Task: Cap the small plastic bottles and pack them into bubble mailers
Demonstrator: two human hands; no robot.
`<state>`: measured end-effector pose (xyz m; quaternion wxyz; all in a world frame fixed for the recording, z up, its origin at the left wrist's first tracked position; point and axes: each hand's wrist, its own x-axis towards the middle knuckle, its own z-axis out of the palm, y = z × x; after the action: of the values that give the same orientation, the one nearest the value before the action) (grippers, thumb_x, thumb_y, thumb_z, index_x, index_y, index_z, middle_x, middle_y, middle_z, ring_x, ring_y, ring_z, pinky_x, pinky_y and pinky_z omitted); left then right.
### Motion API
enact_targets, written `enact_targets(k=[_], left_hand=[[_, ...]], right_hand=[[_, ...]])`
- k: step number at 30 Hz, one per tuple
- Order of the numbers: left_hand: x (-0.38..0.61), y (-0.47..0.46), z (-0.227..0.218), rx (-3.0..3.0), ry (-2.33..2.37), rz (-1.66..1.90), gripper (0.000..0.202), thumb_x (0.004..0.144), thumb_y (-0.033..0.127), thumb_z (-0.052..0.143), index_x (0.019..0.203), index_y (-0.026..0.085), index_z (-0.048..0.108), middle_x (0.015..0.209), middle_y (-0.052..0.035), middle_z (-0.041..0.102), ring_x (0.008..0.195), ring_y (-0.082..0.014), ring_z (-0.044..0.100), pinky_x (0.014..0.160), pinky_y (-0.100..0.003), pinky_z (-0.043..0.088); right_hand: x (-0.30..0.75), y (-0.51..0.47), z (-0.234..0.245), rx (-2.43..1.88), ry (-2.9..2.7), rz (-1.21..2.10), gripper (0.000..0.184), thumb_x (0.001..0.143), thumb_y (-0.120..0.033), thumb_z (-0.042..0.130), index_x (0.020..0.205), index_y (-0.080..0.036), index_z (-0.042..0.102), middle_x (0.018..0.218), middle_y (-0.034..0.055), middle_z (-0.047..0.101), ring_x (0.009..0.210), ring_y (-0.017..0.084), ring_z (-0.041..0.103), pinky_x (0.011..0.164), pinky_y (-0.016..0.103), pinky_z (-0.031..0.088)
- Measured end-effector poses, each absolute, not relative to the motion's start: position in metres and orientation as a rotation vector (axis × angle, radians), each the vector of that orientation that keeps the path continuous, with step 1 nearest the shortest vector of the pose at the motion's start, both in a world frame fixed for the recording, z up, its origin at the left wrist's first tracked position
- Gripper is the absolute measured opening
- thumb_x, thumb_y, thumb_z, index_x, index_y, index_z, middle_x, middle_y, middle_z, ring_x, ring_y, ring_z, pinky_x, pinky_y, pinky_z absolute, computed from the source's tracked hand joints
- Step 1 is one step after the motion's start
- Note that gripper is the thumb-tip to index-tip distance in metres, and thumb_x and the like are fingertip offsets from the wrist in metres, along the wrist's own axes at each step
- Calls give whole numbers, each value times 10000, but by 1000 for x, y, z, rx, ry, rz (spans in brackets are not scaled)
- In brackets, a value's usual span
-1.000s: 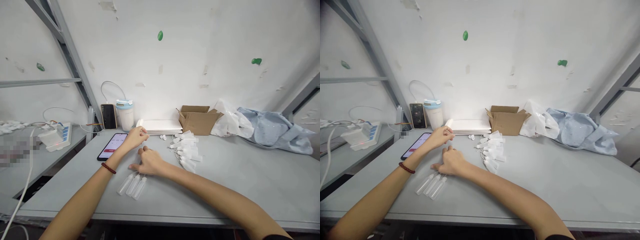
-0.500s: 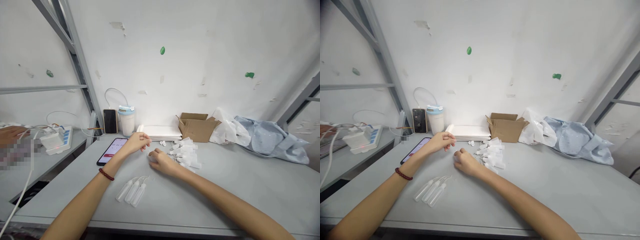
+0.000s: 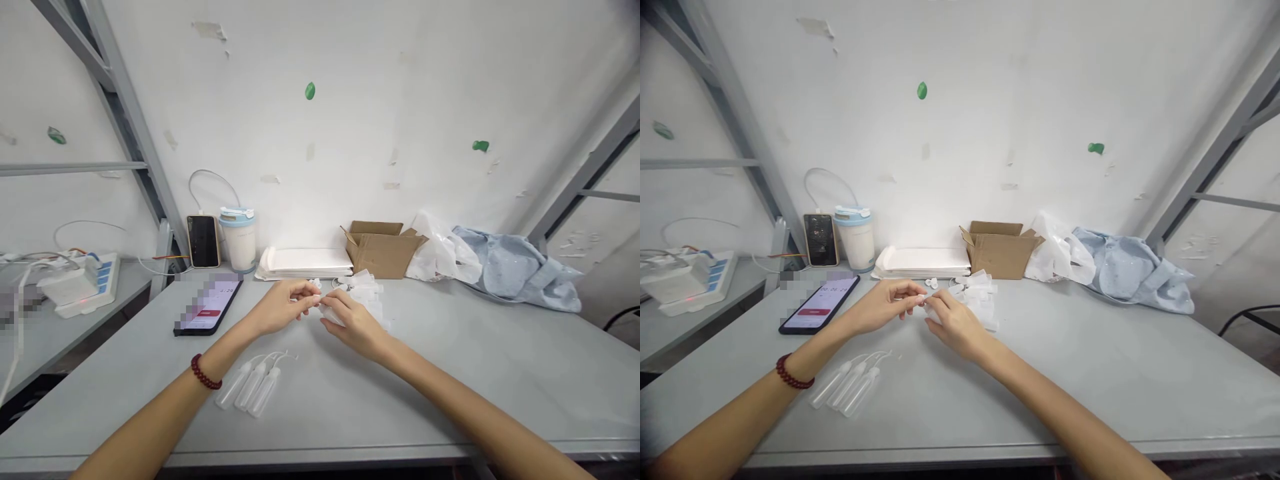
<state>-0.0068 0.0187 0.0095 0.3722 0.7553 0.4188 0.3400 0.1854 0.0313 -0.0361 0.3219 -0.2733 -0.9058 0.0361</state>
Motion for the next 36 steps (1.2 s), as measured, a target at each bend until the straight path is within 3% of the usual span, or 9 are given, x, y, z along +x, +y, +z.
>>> enact_targets(k=[6, 15, 23, 28, 36], left_hand=[[-1, 20, 0, 1860, 1115, 826, 238, 790, 345, 544, 877, 147, 643, 796, -43, 642, 602, -112, 549, 548, -224, 456], [4, 17, -2, 1708, 1060, 808, 207, 773, 342, 584, 812, 142, 620, 750, -29, 629, 576, -107, 553, 582, -241, 468], [13, 14, -7, 1523, 1038, 842, 233, 743, 339, 651, 823, 124, 612, 746, -54, 675, 673, -153, 640, 708, -306, 513], [14, 12, -10, 1327, 953, 859, 253, 719, 318, 700, 848, 117, 616, 818, -74, 700, 821, -195, 671, 858, -353, 492], [11, 12, -6, 1176, 902, 786, 191, 719, 271, 711, 820, 127, 636, 878, -58, 691, 890, -197, 662, 905, -317, 479]], right_hand=[[191, 36, -45, -695, -2341, 53, 232, 912, -175, 355, 1116, -195, 463, 974, 97, 521, 844, 176, 553, 707, 326, 499], [194, 28, -41, -774, -2200, 363, 190, 878, -175, 423, 1044, -185, 515, 957, 91, 548, 854, 177, 542, 725, 316, 460], [189, 21, -33, -988, -2011, 655, 205, 876, -274, 432, 1022, -167, 528, 890, 51, 629, 742, 142, 561, 628, 255, 426], [188, 19, -30, -991, -1935, 724, 205, 863, -326, 454, 964, -169, 539, 842, 30, 618, 720, 133, 561, 594, 234, 412], [187, 16, -28, -1033, -1921, 795, 261, 876, -395, 429, 847, -156, 532, 717, 3, 587, 633, 115, 494, 570, 230, 373]])
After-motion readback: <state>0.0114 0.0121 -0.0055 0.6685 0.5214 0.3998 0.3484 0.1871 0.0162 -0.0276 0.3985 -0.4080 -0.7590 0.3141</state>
